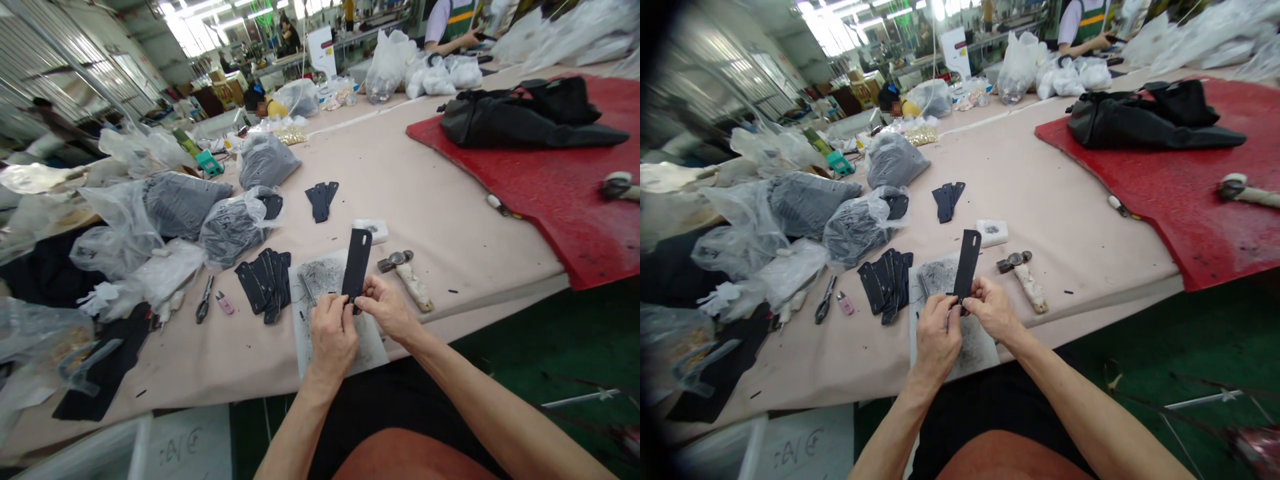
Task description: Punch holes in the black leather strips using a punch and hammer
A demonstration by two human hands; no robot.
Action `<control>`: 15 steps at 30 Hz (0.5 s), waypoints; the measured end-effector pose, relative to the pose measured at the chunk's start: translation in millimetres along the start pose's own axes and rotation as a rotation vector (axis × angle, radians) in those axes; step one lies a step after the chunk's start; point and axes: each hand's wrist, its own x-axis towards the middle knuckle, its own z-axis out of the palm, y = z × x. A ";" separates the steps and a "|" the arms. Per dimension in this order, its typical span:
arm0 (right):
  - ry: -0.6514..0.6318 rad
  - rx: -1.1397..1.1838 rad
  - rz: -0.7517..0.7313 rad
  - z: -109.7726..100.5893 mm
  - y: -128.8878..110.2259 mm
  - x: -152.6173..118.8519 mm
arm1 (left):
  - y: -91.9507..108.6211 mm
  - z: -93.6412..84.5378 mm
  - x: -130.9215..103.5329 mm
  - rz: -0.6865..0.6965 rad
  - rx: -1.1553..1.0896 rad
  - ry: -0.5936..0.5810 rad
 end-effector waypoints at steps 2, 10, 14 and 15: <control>0.041 -0.015 -0.012 0.6 1.5 -1.0 | 0.6 2.9 -1.6 0.013 0.030 -0.004; 0.127 -0.035 -0.006 0.7 7.7 -2.4 | 3.9 13.3 -1.5 -0.012 0.037 0.028; 0.177 0.006 0.028 -6.5 8.7 0.4 | -7.0 4.8 7.3 -0.193 0.067 0.140; 0.189 0.022 0.041 -9.6 8.6 1.6 | -12.4 -0.9 9.2 -0.267 0.050 0.171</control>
